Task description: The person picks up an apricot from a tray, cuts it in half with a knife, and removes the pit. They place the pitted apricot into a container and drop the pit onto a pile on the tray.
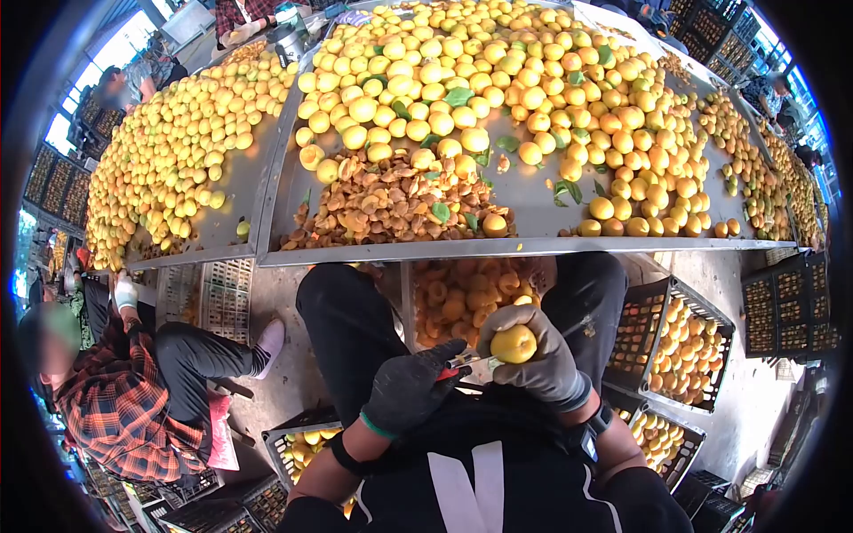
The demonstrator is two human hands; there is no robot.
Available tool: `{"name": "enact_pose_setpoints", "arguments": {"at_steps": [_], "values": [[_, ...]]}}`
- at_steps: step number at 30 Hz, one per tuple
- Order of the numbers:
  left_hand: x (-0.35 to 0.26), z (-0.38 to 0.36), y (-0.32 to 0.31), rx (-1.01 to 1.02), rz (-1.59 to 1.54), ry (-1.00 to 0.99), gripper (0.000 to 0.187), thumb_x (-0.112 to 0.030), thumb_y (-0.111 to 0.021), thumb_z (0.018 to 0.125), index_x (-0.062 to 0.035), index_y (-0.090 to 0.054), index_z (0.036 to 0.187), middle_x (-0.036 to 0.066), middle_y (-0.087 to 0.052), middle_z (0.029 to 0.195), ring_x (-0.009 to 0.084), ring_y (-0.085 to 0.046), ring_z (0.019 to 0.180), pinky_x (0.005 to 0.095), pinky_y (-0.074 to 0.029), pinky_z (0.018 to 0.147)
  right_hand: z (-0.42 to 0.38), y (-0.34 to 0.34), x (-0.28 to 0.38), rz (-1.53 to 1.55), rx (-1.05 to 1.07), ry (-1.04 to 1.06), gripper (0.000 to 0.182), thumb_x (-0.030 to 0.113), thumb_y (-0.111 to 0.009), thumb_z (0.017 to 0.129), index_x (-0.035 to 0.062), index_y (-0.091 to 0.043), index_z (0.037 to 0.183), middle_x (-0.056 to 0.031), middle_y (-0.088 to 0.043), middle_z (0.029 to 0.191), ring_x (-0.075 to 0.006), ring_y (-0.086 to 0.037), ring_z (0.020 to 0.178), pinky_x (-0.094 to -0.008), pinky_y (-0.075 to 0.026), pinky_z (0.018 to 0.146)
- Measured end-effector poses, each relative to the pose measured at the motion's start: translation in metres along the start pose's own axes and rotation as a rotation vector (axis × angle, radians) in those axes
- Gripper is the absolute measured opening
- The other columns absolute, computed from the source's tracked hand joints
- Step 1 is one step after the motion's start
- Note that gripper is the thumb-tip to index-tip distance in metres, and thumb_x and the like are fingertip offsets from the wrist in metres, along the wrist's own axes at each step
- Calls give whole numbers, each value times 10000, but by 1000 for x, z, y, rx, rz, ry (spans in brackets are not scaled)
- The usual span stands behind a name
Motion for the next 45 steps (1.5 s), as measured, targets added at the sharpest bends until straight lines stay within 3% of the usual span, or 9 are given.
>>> {"name": "enact_pose_setpoints", "arguments": {"at_steps": [9,15,18,23,27,30,32,39,45], "values": [[7,-5,-5,-86,67,-81,411,-99,-648,722,-93,-643,1133,123,-672,874,301,-645,698,404,-507,593,1,-13,0,-100,56,51,453,-3,-781,714,99,-507,1059,-67,-548,1021,-185,-563,943,-324,-447,863],[15,4,-13,-76,55,-64,407,-84,-612,744,-88,-636,1150,113,-671,870,298,-647,727,402,-505,607,0,-19,-5,-67,-112,86,475,-119,-686,708,96,-477,1076,-70,-519,1056,-188,-555,995,-340,-459,909],[23,2,-21,-69,6,-67,449,-125,-736,678,-66,-642,1113,165,-671,948,330,-654,827,418,-522,698,2,-16,-10,-102,-108,84,487,-122,-686,702,98,-470,1077,-71,-517,1057,-185,-553,1000,-337,-459,911],[22,10,-20,-102,61,-101,416,-179,-732,734,-64,-633,1122,169,-667,922,336,-653,807,422,-518,678,10,4,-23,44,-148,-19,508,-111,-718,735,71,-455,1130,-102,-539,1188,-155,-560,1041,-297,-491,898],[13,19,-18,-20,-103,-29,409,-235,-656,840,-42,-572,1190,191,-653,820,367,-642,715,439,-512,620,14,11,-8,-105,-161,11,600,-59,-756,730,51,-476,1249,-89,-553,1244,-144,-564,1072,-283,-489,923],[19,18,-37,168,-147,45,428,-271,-604,887,-38,-524,1236,218,-633,755,388,-630,680,463,-499,604,10,7,-19,159,-93,-20,592,53,-761,771,60,-470,1286,-117,-520,1317,-189,-543,1160,-321,-453,988],[19,19,-38,158,-123,21,437,-275,-594,893,-16,-515,1235,229,-627,746,395,-630,685,471,-495,604,11,4,-32,328,-27,23,569,193,-733,828,61,-456,1307,-145,-502,1350,-238,-521,1218,-369,-384,1061],[17,21,-44,117,-212,-30,464,-251,-596,893,77,-500,1207,235,-603,703,389,-618,667,467,-479,591,14,8,-36,186,-88,8,500,231,-692,867,72,-465,1284,-144,-509,1341,-242,-455,1277,-353,-352,1059],[28,18,-53,-1,-57,-60,429,-242,-606,887,57,-527,1185,241,-619,775,383,-626,718,458,-485,622,14,4,-46,350,-182,-3,554,241,-694,868,59,-440,1326,-101,-553,1290,-194,-520,1183,-321,-403,1002]]}}
Point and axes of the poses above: each hand's wrist, its own z-axis towards the middle knuckle, its own y-axis out of the back of the hand, x = y × z, the point moved 6 cm from there along z, towards the middle knuckle
